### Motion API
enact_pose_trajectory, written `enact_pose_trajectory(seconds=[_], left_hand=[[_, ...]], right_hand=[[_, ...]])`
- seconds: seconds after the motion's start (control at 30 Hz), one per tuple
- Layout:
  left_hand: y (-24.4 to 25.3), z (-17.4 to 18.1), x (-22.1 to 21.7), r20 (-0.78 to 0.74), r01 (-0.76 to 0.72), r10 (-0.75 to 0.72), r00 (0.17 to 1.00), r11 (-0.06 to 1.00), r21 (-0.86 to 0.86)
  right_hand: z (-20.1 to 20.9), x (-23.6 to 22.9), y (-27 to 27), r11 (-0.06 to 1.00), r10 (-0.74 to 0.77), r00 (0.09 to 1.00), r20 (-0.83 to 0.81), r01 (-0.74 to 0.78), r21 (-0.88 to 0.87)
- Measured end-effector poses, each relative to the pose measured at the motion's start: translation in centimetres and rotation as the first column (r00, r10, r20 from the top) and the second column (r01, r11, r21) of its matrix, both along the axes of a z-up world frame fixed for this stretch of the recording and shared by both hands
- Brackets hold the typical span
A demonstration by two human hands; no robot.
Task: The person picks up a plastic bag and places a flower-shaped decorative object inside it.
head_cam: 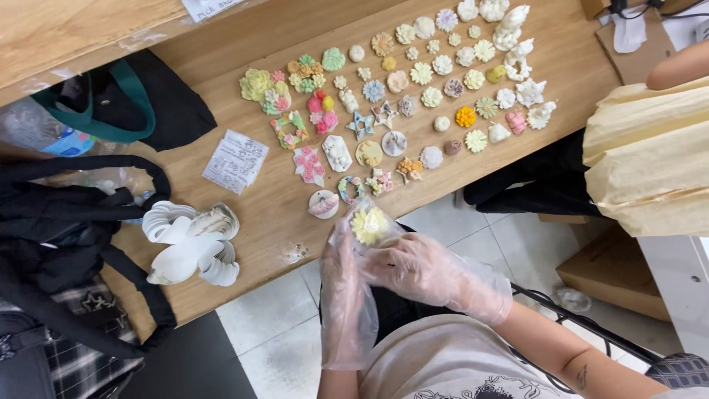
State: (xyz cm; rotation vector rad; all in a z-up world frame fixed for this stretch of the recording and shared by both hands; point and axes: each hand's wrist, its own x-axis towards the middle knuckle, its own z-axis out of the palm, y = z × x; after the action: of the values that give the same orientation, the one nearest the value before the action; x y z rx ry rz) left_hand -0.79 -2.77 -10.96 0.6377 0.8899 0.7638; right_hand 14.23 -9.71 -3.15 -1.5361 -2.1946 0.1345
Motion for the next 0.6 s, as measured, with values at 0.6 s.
enact_pose_trajectory(seconds=[0.6], left_hand=[[1.4,1.9,0.7,-0.204,0.373,-0.320,0.925,0.867,0.331]], right_hand=[[-4.6,3.0,0.8,0.646,-0.757,0.138,-0.638,0.297,-0.703]])
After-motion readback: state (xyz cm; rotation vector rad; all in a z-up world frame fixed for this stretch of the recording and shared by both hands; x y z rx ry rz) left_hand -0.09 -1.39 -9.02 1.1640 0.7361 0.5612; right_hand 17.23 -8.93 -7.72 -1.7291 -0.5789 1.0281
